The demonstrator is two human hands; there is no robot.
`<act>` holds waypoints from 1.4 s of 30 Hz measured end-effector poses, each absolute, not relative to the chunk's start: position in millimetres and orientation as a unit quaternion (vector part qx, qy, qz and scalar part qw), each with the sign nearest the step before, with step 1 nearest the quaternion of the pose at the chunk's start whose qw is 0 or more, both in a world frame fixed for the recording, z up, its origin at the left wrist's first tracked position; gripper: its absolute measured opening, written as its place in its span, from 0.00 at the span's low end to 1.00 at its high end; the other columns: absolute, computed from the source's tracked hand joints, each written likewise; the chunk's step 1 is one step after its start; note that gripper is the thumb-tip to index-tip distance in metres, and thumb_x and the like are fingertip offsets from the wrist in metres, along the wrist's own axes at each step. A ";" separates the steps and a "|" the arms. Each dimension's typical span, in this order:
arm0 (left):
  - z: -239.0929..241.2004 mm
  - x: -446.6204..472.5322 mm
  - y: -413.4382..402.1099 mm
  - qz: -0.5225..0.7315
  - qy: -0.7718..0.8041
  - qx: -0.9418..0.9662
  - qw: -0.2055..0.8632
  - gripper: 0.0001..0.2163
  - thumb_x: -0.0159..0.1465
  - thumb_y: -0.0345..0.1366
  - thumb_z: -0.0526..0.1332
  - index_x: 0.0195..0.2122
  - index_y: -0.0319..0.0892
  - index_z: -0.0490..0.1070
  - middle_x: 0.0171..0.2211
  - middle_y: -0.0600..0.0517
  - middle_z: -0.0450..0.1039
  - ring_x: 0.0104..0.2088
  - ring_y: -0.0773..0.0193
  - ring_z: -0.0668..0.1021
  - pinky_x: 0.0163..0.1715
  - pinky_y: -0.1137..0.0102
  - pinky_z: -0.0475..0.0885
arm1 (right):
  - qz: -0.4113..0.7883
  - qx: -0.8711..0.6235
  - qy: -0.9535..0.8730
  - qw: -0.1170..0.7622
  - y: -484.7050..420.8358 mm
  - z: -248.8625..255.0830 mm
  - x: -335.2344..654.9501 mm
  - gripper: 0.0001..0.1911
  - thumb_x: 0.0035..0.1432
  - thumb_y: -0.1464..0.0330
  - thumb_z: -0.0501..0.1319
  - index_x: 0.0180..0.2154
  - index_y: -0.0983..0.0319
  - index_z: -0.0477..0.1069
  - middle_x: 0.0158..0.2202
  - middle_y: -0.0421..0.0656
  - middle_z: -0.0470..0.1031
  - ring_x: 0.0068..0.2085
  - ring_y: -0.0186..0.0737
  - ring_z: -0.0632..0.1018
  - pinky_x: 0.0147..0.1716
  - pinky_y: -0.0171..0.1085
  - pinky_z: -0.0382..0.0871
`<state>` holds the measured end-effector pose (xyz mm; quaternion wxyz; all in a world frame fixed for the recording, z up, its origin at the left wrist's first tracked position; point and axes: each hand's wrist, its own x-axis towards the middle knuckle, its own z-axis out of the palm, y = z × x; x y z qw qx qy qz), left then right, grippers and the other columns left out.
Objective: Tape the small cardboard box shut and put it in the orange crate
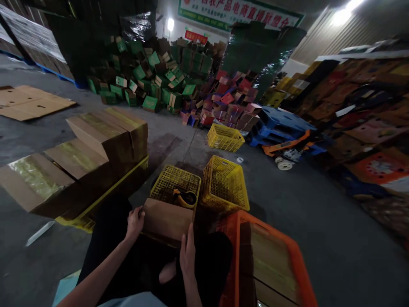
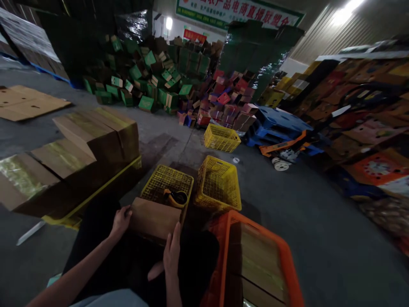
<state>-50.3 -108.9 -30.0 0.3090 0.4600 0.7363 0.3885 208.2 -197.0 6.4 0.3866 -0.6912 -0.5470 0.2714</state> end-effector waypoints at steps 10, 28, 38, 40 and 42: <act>-45.9 -25.2 -145.8 0.312 0.677 0.658 0.104 0.26 0.72 0.37 0.48 0.69 0.35 0.54 0.66 0.34 0.57 0.65 0.44 0.64 0.60 0.48 0.64 | 0.131 -0.721 -0.632 0.252 -194.0 -31.9 211.9 0.37 0.71 0.51 0.42 0.70 0.69 0.51 0.72 0.53 0.48 0.72 0.51 0.52 0.67 0.51 0.54; -28.1 2.0 -165.0 0.234 0.609 0.758 0.001 0.29 0.68 0.39 0.57 0.69 0.38 0.57 0.72 0.36 0.42 0.71 0.41 0.49 0.64 0.45 0.56 | 0.023 -0.641 -0.740 0.203 -178.1 -33.4 155.4 0.30 0.72 0.64 0.45 0.71 0.66 0.47 0.70 0.54 0.53 0.71 0.52 0.55 0.65 0.58 0.55; -28.3 -0.2 -158.9 0.217 0.557 0.800 0.045 0.32 0.64 0.23 0.51 0.70 0.43 0.55 0.72 0.46 0.47 0.72 0.46 0.44 0.64 0.50 0.60 | 0.116 -0.574 -0.792 0.170 -160.1 -18.5 146.5 0.36 0.62 0.79 0.47 0.70 0.60 0.49 0.71 0.45 0.51 0.71 0.47 0.53 0.67 0.53 0.56; -27.7 -1.1 -156.8 0.215 0.552 0.804 0.042 0.33 0.63 0.22 0.51 0.70 0.42 0.55 0.72 0.45 0.46 0.72 0.46 0.46 0.64 0.51 0.60 | 0.113 -0.570 -0.795 0.170 -158.5 -18.8 149.2 0.37 0.61 0.80 0.48 0.70 0.60 0.47 0.72 0.44 0.50 0.71 0.47 0.53 0.67 0.53 0.56; -26.8 -2.5 -154.8 0.207 0.541 0.814 0.034 0.32 0.63 0.23 0.51 0.70 0.42 0.54 0.72 0.45 0.48 0.71 0.48 0.50 0.64 0.52 0.61 | 0.110 -0.566 -0.799 0.173 -157.6 -19.1 151.8 0.38 0.61 0.80 0.49 0.70 0.59 0.45 0.71 0.44 0.51 0.71 0.46 0.54 0.67 0.52 0.58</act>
